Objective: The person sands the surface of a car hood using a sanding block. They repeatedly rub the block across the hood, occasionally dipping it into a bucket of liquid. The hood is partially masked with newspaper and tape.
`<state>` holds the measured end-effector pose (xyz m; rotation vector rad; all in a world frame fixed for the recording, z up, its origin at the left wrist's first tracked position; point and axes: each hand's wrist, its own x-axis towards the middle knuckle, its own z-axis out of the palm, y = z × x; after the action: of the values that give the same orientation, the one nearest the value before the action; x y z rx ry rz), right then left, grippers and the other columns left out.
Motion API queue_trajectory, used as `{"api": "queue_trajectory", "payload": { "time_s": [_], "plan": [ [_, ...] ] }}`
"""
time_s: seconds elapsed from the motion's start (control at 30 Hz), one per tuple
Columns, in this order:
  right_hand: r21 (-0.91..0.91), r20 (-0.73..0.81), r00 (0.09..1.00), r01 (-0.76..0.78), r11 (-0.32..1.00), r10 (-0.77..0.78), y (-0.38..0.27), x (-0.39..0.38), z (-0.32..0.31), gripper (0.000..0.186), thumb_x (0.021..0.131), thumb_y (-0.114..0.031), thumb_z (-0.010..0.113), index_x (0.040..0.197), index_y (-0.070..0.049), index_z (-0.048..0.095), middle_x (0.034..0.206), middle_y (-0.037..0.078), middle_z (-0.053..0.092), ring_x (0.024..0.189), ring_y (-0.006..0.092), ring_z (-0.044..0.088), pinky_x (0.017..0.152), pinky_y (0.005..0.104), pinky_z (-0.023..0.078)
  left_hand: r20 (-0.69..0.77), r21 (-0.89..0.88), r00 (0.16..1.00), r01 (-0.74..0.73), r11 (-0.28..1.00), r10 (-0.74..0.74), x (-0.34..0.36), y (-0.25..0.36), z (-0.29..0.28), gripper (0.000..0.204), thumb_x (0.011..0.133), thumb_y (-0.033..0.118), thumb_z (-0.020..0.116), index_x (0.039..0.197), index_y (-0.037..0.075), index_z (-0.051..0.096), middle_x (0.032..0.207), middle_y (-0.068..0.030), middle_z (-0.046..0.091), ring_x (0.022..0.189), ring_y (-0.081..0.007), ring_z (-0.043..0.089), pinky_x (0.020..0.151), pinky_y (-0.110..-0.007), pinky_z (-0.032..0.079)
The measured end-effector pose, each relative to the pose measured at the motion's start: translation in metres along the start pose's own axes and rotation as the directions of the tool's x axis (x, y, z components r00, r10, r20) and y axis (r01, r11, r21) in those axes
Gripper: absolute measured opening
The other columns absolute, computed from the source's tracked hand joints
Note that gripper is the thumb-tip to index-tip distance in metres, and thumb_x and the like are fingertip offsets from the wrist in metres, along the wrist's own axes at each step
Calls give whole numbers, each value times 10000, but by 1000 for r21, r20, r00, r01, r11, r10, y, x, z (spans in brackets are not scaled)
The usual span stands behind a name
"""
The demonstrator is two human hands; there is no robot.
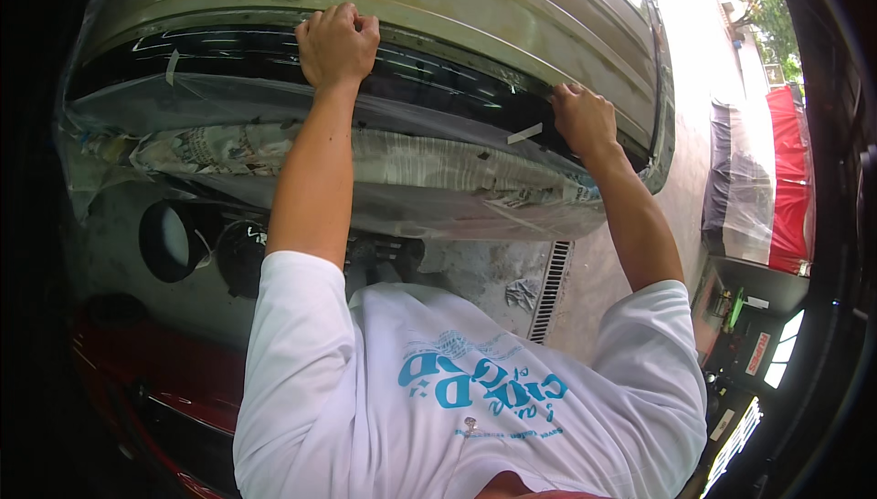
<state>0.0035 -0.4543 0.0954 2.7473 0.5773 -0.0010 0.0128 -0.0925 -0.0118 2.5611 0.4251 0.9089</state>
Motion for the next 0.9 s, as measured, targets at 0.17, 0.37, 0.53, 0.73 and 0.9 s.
{"api": "queue_trajectory", "payload": {
  "time_s": [0.17, 0.37, 0.53, 0.73, 0.9],
  "plan": [
    [-164, 175, 984, 64, 984, -35, -3, 43, -30, 119, 867, -142, 702, 945, -80, 768, 921, 157, 763, 907, 382, 750, 791, 499, 599, -11, 3, 1000, -11, 1000, 11, 4, 6, 0, 225, 880, 296, 639, 775, 101, 682, 872, -35, 736, 911, -268, 653, 968, -415, 448],
    [121, 193, 980, 23, 992, -46, 15, 36, -30, 135, 895, -187, 704, 962, -94, 775, 929, 184, 763, 897, 408, 742, 813, 509, 596, 4, 16, 1000, -9, 1000, 9, 0, -6, -2, 217, 872, 287, 632, 789, 95, 691, 888, -47, 743, 901, -269, 654, 964, -421, 443],
    [76, 37, 999, -32, 997, 29, 16, -2, 1, 183, 970, -267, 677, 1027, -99, 723, 1033, 145, 760, 944, 394, 730, 825, 520, 588, -5, -3, 1000, -24, 1000, 24, 5, 3, 3, 217, 872, 291, 628, 801, 99, 698, 894, -37, 743, 917, -262, 656, 968, -417, 440],
    [30, 37, 999, -23, 999, 22, 5, 1, -2, 198, 993, -281, 647, 1060, -109, 720, 1056, 144, 756, 946, 392, 737, 831, 527, 592, -21, -33, 1000, -23, 999, 22, 2, 1, 2, 219, 866, 298, 637, 800, 99, 700, 896, -25, 741, 916, -258, 655, 961, -416, 441],
    [-10, 117, 993, 28, 1000, -26, 0, 21, -15, 199, 947, -266, 684, 1012, -93, 760, 1012, 148, 774, 937, 365, 748, 846, 494, 592, -14, 20, 1000, 18, 1000, -18, -3, -3, 1, 224, 867, 312, 645, 793, 107, 696, 881, -22, 738, 907, -263, 651, 950, -415, 445]
  ]
}}
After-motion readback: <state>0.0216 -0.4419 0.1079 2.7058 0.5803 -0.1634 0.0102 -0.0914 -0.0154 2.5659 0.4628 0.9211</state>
